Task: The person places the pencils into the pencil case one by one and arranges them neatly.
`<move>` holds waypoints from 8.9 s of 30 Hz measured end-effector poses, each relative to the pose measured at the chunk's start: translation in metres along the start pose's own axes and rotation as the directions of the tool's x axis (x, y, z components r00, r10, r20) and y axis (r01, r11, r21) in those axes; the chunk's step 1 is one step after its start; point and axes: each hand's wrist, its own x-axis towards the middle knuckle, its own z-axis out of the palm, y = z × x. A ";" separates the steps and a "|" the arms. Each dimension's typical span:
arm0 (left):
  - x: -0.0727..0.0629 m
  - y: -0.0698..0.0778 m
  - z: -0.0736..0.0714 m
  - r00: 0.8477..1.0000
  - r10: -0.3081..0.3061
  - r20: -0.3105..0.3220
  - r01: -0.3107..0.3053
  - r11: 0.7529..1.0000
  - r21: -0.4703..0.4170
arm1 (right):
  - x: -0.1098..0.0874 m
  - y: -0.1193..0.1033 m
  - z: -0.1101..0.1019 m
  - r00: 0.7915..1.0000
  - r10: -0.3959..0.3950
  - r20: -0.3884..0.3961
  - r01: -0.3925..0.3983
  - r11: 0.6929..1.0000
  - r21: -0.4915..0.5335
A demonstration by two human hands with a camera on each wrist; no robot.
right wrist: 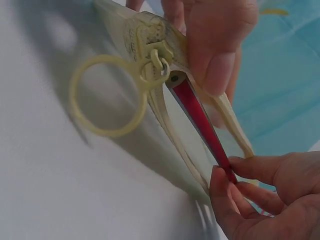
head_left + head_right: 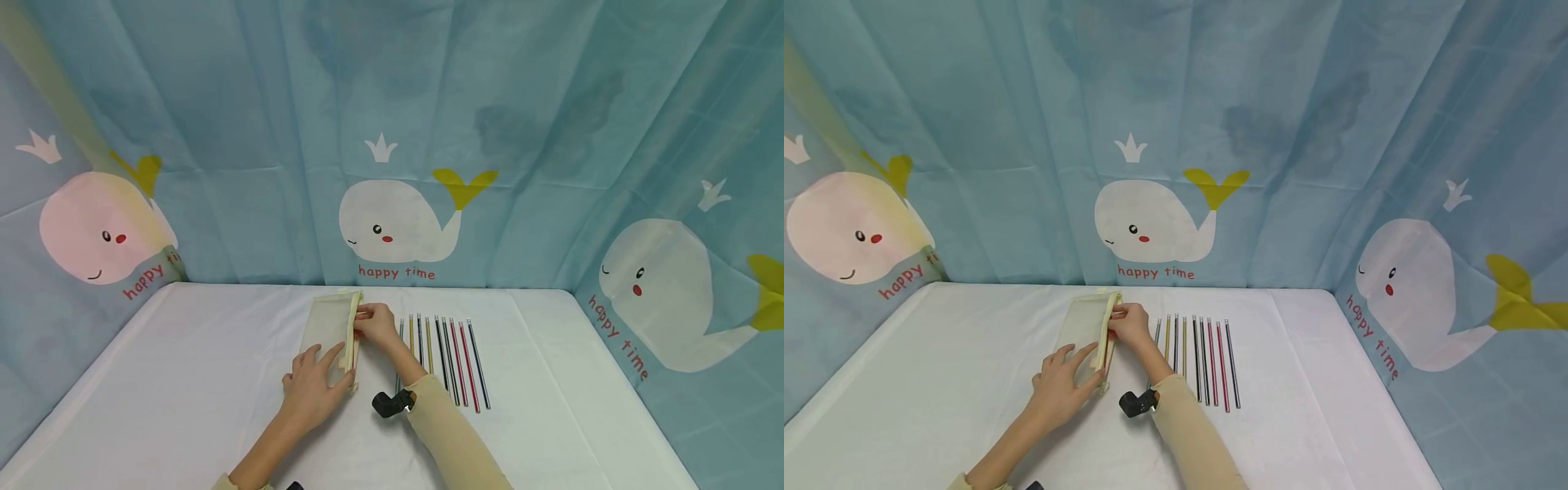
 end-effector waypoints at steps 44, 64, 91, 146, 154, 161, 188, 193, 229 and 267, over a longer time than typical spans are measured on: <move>0.008 0.003 0.004 0.999 -0.014 -0.037 0.015 0.999 0.037 | -0.009 0.002 -0.012 0.999 -0.016 -0.029 0.015 0.998 -0.058; 0.005 0.002 0.009 0.999 0.008 -0.051 -0.006 0.999 0.043 | -0.035 0.001 -0.057 0.977 -0.189 -0.096 0.152 0.941 -0.304; 0.013 0.003 -0.001 0.999 -0.043 0.001 0.043 0.999 -0.008 | -0.049 -0.002 -0.063 0.985 -0.098 -0.143 0.029 0.906 -0.421; 0.012 0.001 -0.002 1.000 -0.027 0.002 0.027 0.999 -0.026 | -0.044 0.007 -0.049 0.990 -0.014 -0.143 -0.050 0.899 -0.435; 0.010 0.003 -0.004 1.000 -0.025 -0.001 0.025 0.999 -0.030 | -0.044 0.009 -0.053 0.991 -0.008 -0.135 -0.045 0.924 -0.379; 0.011 0.003 -0.004 1.000 -0.030 0.004 0.030 0.999 -0.023 | -0.043 0.011 -0.056 0.992 -0.007 -0.126 -0.043 0.919 -0.392; 0.009 0.000 0.001 1.000 -0.025 -0.010 0.024 0.999 -0.044 | -0.042 0.005 -0.059 0.994 0.034 -0.103 -0.054 0.980 -0.193; 0.007 0.001 0.002 1.000 -0.023 -0.015 0.022 0.998 -0.060 | -0.042 0.004 -0.058 0.995 0.029 -0.091 -0.044 0.985 -0.170; 0.004 -0.001 0.004 1.000 -0.002 -0.027 0.000 0.998 -0.065 | -0.020 0.003 -0.032 1.000 0.008 -0.004 -0.008 0.986 -0.168; 0.001 0.002 0.008 0.996 -0.015 -0.083 0.008 0.996 -0.090 | -0.001 0.006 -0.005 0.999 0.043 0.006 -0.042 0.999 -0.019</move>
